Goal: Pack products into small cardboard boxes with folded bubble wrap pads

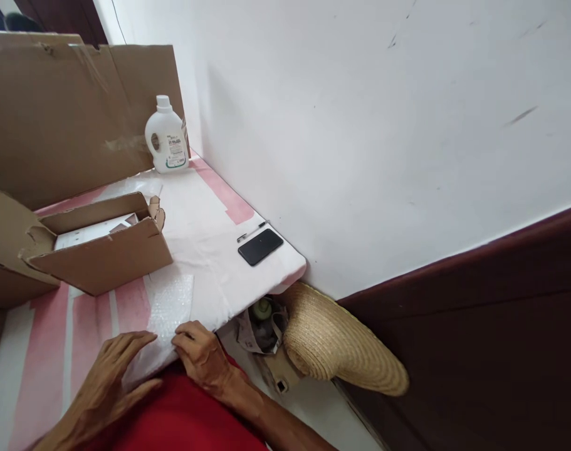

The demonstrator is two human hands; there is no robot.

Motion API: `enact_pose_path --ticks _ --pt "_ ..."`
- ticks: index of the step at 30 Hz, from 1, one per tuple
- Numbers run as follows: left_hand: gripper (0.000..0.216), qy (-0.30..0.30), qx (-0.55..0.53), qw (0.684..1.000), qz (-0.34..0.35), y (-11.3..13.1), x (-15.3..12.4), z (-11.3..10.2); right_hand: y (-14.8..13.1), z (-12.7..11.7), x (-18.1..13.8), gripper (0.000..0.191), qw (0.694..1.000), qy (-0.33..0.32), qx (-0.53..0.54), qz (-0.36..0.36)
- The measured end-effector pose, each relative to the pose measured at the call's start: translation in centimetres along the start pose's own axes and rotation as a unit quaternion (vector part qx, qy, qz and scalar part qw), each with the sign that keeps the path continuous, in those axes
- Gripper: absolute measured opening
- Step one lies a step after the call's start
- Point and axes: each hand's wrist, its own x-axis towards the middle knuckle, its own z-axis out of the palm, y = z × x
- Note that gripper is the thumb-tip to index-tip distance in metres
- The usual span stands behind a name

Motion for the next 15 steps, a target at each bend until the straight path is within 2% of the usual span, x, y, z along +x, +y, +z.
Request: enact_pose_path --ticks 1,4,5,10,15 --pt "0.047 -0.007 -0.019 1.0 -0.016 -0.3 -0.4 0.2 0.0 -0.4 -0.2 0.019 0.999 0.008 0.025 0.03" --pt "0.018 -0.015 -0.095 0.992 -0.081 -0.9 -1.3 1.3 -0.3 -1.3 -0.3 0.017 0.991 0.017 0.074 0.111" --pt "0.017 -0.01 -0.124 0.986 -0.111 -1.1 -1.5 1.8 -0.4 -1.5 -0.2 0.017 0.989 0.02 0.08 0.126" --pt "0.029 0.028 -0.219 0.935 -0.276 -1.2 -1.0 3.6 -0.3 -1.2 0.7 0.024 0.984 0.056 0.054 0.16" --pt "0.04 0.049 -0.191 0.915 -0.351 -0.8 0.7 4.2 -0.1 -0.6 1.4 0.026 0.979 0.072 -0.036 0.185"
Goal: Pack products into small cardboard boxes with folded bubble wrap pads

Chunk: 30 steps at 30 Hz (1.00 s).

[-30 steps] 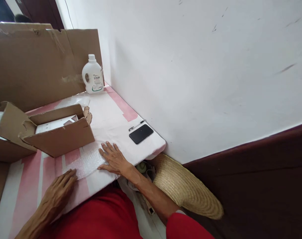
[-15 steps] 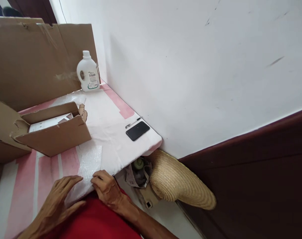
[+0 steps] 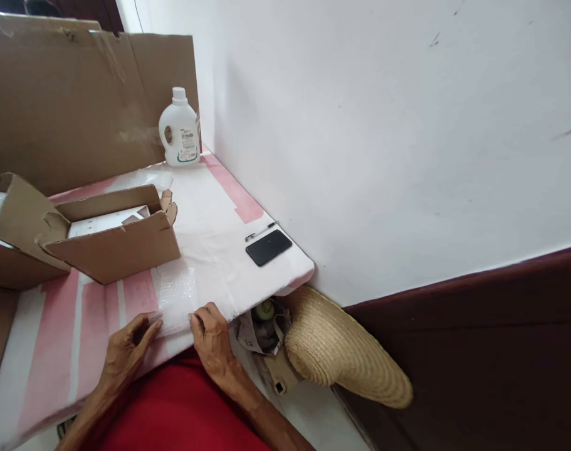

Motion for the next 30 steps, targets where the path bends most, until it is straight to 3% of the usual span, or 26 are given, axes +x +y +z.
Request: enact_pose_path --ticks 6,10,14,18,21,23,27,30 --pt "0.043 0.066 0.051 0.996 0.029 0.1 0.7 1.6 0.0 0.6 0.0 0.022 0.993 0.005 -0.114 0.012" --pt "0.041 0.156 0.178 0.96 0.149 0.5 0.1 1.4 -0.1 0.8 0.3 0.018 0.987 -0.022 -0.157 0.029" --pt "0.032 0.081 0.249 0.92 0.29 0.5 -0.6 0.8 -0.2 0.8 0.8 0.018 0.983 -0.045 -0.17 0.055" --pt "0.026 0.041 0.25 0.916 0.311 -0.1 -0.4 1.1 -0.2 0.1 0.5 0.008 0.987 -0.041 -0.157 0.023" --pt "0.026 0.044 0.249 0.914 0.318 -0.3 0.0 1.4 0.2 -1.0 0.1 0.048 0.987 -0.055 -0.143 -0.056" --pt "0.027 0.037 0.253 0.91 0.325 -0.5 0.4 1.3 0.7 -1.7 0.1 0.06 0.978 -0.102 -0.137 -0.117" --pt "0.03 0.017 0.25 0.912 0.325 -0.7 0.9 0.9 1.9 -2.3 1.1 0.039 0.966 -0.137 -0.113 -0.186" --pt "0.025 -0.017 0.186 0.94 0.284 -0.4 0.8 0.2 2.1 -2.5 1.9 0.027 0.967 -0.135 -0.097 -0.194"
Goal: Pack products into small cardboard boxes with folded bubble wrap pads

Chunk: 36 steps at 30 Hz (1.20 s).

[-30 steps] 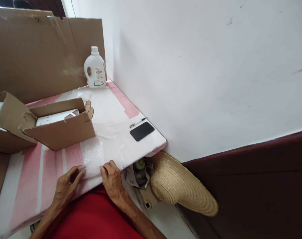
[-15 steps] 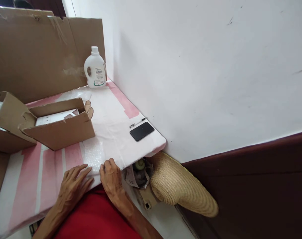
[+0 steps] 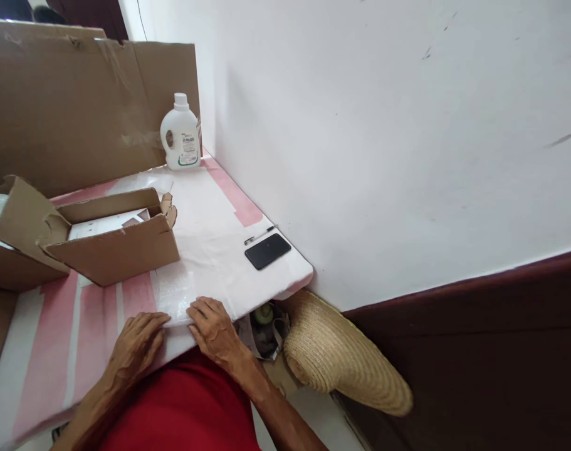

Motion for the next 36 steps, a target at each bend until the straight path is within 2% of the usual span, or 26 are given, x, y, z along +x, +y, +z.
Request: enact_pose_path --ticks 4,8,10,14,17,19,21,23,25,28,30,33,36 --pt "0.025 -0.028 -0.139 0.981 -0.133 1.0 0.2 -1.3 -0.4 -0.6 0.0 0.018 0.997 0.026 0.074 0.024" --pt "0.036 -0.053 -0.223 0.936 -0.267 1.4 1.1 -1.7 -0.8 0.0 0.5 0.023 0.981 0.076 0.132 0.123" --pt "0.039 -0.037 -0.238 0.922 -0.304 1.1 1.7 -1.4 -0.6 0.9 1.3 0.026 0.972 0.093 0.139 0.167" --pt "0.042 0.012 -0.195 0.927 -0.321 0.3 2.1 -0.3 0.3 2.8 2.8 0.027 0.967 0.113 0.115 0.2" --pt "0.04 0.066 -0.089 0.953 -0.283 0.5 1.7 0.3 0.8 3.3 3.1 0.027 0.967 0.112 0.097 0.206" --pt "0.038 0.091 0.021 0.976 -0.198 1.0 1.2 0.7 0.8 3.3 3.1 0.026 0.97 0.102 0.087 0.202" --pt "0.04 0.067 0.095 0.989 -0.087 1.5 0.6 1.3 0.4 3.1 3.2 0.028 0.974 0.101 0.062 0.193" --pt "0.047 0.022 0.116 0.993 -0.009 1.7 0.0 1.9 -0.1 2.9 3.2 0.034 0.978 0.113 0.008 0.174" --pt "0.055 -0.002 0.123 0.992 0.011 1.5 -0.5 2.6 -0.5 2.6 2.9 0.042 0.987 0.105 -0.041 0.118" --pt "0.058 -0.01 0.13 0.991 0.009 0.7 -1.0 3.2 -0.4 2.2 1.9 0.051 0.998 0.026 -0.054 0.01" --pt "0.057 -0.01 0.138 0.99 0.014 0.2 -0.9 3.3 0.2 2.1 1.1 0.055 0.998 -0.017 -0.054 -0.023" --pt "0.053 0.005 0.138 0.99 0.035 -0.5 -0.7 3.0 1.4 2.2 0.5 0.054 0.996 -0.024 -0.071 -0.045" --pt "0.041 0.026 0.114 0.992 0.055 -1.0 -0.3 2.3 2.1 2.1 1.3 0.039 0.989 -0.008 -0.115 -0.098"
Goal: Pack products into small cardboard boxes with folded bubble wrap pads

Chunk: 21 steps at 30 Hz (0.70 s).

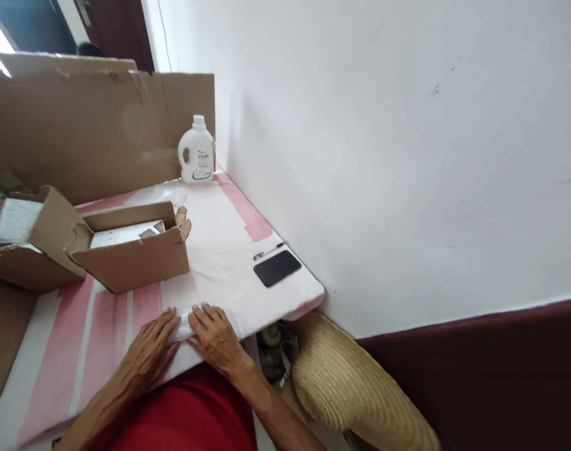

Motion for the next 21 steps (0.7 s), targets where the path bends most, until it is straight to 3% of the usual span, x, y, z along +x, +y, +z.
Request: enact_pose_path --ticks 2,4,7,10,13,16,19,21 --pt "0.035 0.008 -0.026 1.0 0.01 -0.4 0.7 -1.1 0.3 -0.8 1.2 0.021 0.998 0.005 -0.032 -0.044" --pt "0.03 0.017 -0.045 0.999 0.019 -0.8 2.2 -3.3 0.3 -3.0 3.0 0.016 0.996 0.015 -0.045 -0.081" --pt "0.022 0.077 -0.034 0.996 0.029 -1.6 5.7 -8.8 -0.2 -8.3 7.0 0.016 0.988 0.09 -0.046 -0.113" --pt "0.028 0.139 0.027 0.99 0.028 -3.4 10.1 -15.3 -1.0 -13.8 12.7 0.017 0.967 0.198 -0.08 -0.141" --pt "0.028 0.183 0.105 0.978 0.005 -6.7 13.7 -19.4 -1.1 -16.2 19.2 0.017 0.952 0.247 -0.114 -0.141" --pt "0.028 0.119 0.107 0.985 -0.065 -10.8 15.7 -19.6 -0.4 -15.0 24.5 0.019 0.967 0.167 -0.134 -0.138" --pt "0.032 -0.046 0.038 0.989 -0.137 -14.4 16.1 -17.5 0.7 -12.8 27.5 0.018 0.987 -0.013 -0.103 -0.123" --pt "0.031 -0.13 -0.013 0.98 -0.149 -15.9 16.0 -16.2 1.4 -12.0 28.3 0.012 0.987 -0.108 -0.063 -0.098"
